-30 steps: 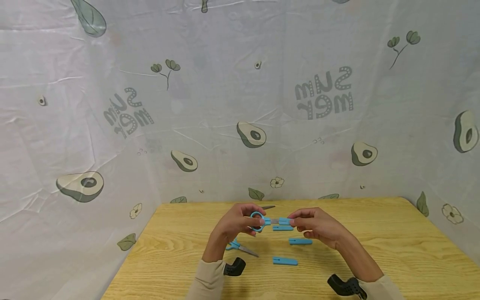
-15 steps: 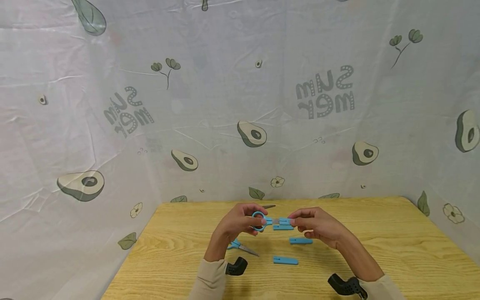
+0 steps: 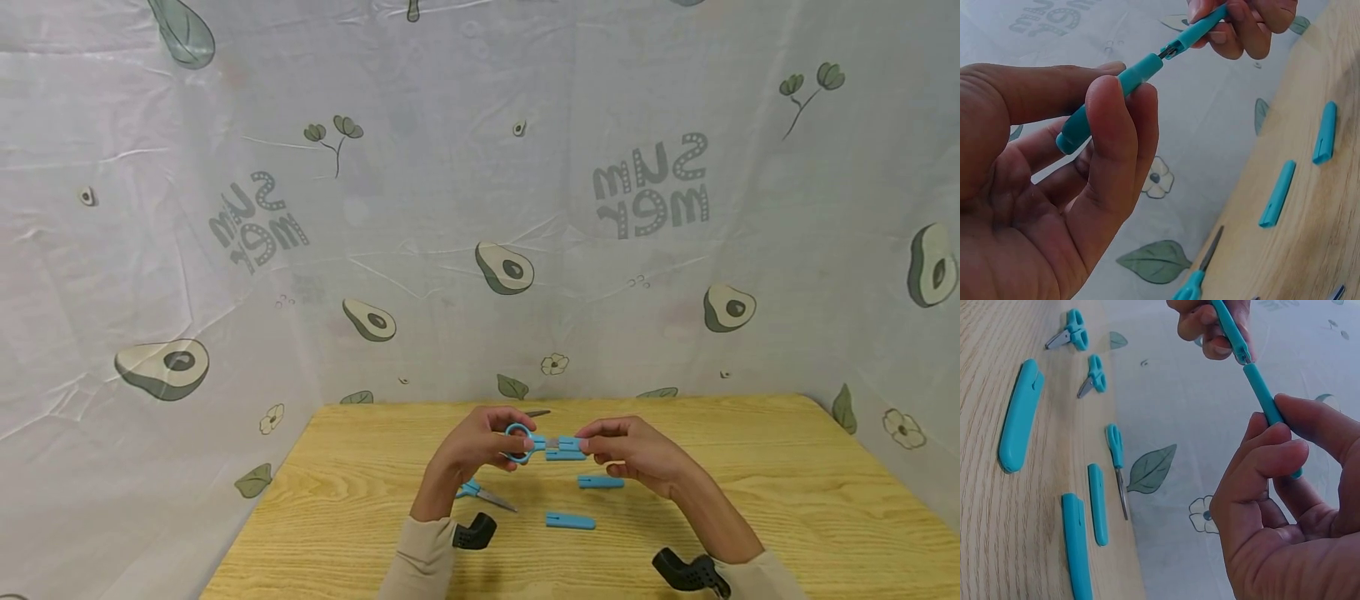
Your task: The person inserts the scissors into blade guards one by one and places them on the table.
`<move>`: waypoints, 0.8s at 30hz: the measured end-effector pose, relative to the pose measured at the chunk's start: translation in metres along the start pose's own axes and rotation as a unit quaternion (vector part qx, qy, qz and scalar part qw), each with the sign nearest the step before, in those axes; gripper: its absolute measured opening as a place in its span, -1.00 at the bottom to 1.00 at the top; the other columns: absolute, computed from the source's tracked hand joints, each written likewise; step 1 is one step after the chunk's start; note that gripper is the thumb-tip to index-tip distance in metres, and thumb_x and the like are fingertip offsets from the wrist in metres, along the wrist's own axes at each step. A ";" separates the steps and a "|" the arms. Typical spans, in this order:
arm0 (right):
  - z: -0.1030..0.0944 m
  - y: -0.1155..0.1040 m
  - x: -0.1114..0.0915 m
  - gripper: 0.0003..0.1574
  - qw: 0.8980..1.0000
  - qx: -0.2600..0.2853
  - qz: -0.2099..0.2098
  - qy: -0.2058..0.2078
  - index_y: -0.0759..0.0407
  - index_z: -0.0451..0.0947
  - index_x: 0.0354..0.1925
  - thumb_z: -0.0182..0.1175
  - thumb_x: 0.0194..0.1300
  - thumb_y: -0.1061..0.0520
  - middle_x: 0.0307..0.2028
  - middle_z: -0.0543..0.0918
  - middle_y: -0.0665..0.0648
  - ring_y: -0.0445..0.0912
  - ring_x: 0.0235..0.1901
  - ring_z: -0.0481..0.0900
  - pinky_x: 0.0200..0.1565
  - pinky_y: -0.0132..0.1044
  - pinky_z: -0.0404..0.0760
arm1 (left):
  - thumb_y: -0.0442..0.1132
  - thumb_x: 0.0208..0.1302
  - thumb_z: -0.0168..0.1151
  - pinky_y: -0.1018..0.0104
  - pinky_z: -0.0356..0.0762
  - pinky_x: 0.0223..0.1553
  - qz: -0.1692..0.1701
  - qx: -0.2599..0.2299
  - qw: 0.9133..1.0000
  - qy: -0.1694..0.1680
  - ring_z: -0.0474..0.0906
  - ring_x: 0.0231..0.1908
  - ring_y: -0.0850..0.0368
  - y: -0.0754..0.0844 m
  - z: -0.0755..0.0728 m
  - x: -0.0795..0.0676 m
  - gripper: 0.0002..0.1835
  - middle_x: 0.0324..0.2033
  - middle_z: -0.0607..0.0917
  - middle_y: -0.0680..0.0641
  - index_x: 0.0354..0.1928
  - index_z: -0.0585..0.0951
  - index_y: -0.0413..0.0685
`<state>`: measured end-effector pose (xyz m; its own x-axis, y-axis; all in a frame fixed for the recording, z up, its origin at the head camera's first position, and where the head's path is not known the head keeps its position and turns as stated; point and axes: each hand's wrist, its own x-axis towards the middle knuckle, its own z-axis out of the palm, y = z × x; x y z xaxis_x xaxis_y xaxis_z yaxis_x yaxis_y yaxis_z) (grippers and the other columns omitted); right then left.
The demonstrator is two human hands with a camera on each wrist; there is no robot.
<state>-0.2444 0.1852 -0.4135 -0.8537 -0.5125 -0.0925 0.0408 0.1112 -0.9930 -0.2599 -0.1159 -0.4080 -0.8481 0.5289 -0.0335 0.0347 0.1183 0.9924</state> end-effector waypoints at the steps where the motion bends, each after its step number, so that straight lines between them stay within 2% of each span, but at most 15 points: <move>1: 0.000 0.001 0.000 -0.76 1.000 0.000 -0.001 0.000 0.12 0.67 0.09 0.23 0.62 0.04 -0.21 0.64 -0.06 -0.21 -0.33 0.47 -0.29 -0.36 0.59 | -0.32 0.44 0.40 0.39 0.71 -0.32 0.000 0.000 1.000 0.000 0.69 -0.38 0.20 0.000 0.000 0.000 -0.70 -0.33 0.65 0.03 0.14 0.67 -0.26; 8: 0.001 0.002 0.002 -0.68 1.000 -0.006 -0.003 -0.003 0.22 0.62 0.14 0.22 0.62 0.05 -0.22 0.59 -0.01 -0.18 -0.33 0.40 -0.31 -0.31 0.50 | -0.33 0.44 0.40 0.37 0.72 -0.31 -0.005 -0.001 1.000 0.000 0.69 -0.35 0.16 -0.002 -0.001 0.001 -0.70 -0.33 0.66 0.04 0.15 0.68 -0.24; 24: 0.004 0.007 0.007 -0.68 1.000 -0.010 -0.005 0.001 0.24 0.65 0.14 0.26 0.60 0.06 -0.27 0.56 -0.04 -0.16 -0.30 0.44 -0.34 -0.32 0.49 | -0.34 0.44 0.38 0.35 0.71 -0.30 -0.006 0.008 1.000 -0.001 0.69 -0.36 0.20 0.000 -0.002 0.000 -0.69 -0.35 0.66 0.06 0.17 0.66 -0.25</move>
<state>-0.2478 0.1792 -0.4212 -0.8546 -0.5127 -0.0826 0.0222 0.1228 -0.9922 -0.2607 -0.1175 -0.4077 -0.8470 0.5295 -0.0461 0.0331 0.1391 0.9897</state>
